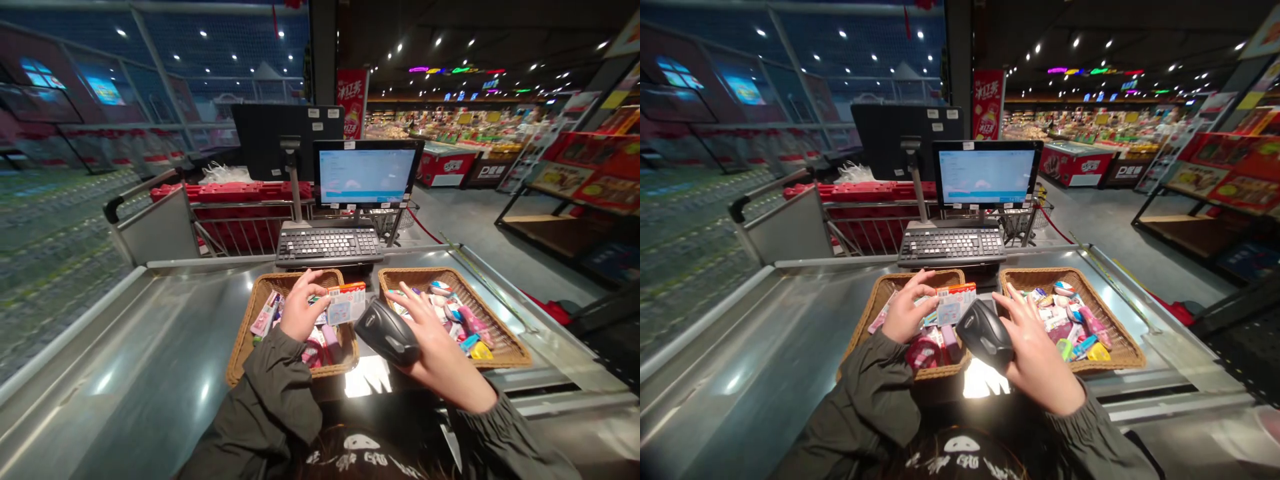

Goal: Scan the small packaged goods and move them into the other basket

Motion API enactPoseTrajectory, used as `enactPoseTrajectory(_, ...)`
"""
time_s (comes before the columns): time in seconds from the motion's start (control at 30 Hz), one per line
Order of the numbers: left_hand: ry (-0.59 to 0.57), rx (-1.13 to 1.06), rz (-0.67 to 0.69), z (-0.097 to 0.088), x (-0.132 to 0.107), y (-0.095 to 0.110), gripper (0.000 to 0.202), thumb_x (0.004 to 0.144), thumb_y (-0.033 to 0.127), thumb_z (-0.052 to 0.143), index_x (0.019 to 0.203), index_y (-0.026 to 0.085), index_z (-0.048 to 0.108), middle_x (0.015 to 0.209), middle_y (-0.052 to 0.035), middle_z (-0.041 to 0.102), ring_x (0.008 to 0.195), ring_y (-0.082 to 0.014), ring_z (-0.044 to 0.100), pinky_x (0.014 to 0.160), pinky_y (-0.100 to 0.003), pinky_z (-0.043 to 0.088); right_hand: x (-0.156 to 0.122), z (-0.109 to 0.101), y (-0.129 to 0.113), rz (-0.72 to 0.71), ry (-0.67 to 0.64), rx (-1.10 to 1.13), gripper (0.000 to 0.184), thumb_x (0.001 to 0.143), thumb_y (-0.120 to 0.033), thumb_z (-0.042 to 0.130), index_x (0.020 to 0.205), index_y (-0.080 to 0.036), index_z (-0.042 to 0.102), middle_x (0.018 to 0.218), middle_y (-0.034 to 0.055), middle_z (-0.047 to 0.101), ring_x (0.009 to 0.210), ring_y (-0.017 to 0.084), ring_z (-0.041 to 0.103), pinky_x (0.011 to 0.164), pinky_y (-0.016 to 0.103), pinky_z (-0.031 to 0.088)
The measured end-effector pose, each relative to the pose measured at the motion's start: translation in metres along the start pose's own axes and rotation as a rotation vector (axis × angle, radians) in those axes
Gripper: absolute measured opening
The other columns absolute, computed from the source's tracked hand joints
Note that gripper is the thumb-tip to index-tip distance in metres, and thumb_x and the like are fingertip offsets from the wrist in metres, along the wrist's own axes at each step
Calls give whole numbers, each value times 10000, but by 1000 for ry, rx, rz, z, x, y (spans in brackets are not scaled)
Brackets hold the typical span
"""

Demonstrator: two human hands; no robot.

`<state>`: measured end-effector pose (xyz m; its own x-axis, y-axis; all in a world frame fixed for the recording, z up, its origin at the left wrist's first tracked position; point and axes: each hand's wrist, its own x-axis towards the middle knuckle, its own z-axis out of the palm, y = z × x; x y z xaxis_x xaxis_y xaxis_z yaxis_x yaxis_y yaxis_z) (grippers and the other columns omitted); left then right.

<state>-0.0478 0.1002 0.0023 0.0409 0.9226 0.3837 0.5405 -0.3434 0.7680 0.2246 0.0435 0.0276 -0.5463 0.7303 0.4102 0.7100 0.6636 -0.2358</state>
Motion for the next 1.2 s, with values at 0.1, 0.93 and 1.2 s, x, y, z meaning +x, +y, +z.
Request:
enactPoseTrajectory(0.1,17,34,-5,-6,-2,-5,92,795,276,607,759,197,639,1363,-90,582,1393,-267,397,1153,-487,319,3,3,-6,-1,-15,6,538,848,-211,540,1380,-228,463,1486,143,404,1468,363,199,1143,672,226)
enactPoseTrajectory(0.93,-44,214,-126,-10,8,-23,67,829,229,576,772,203,601,1440,-107,514,1463,-296,252,1141,-662,128,13,13,-8,24,-21,14,529,846,-241,556,1370,-230,486,1474,134,424,1463,366,216,1152,656,224)
enactPoseTrajectory(1.2,-151,315,-252,-8,9,-57,86,815,230,581,757,189,631,1408,-130,544,1449,-317,281,1135,-663,149,15,12,-5,43,-42,8,534,861,-252,559,1386,-235,466,1466,148,430,1460,386,208,1126,685,247)
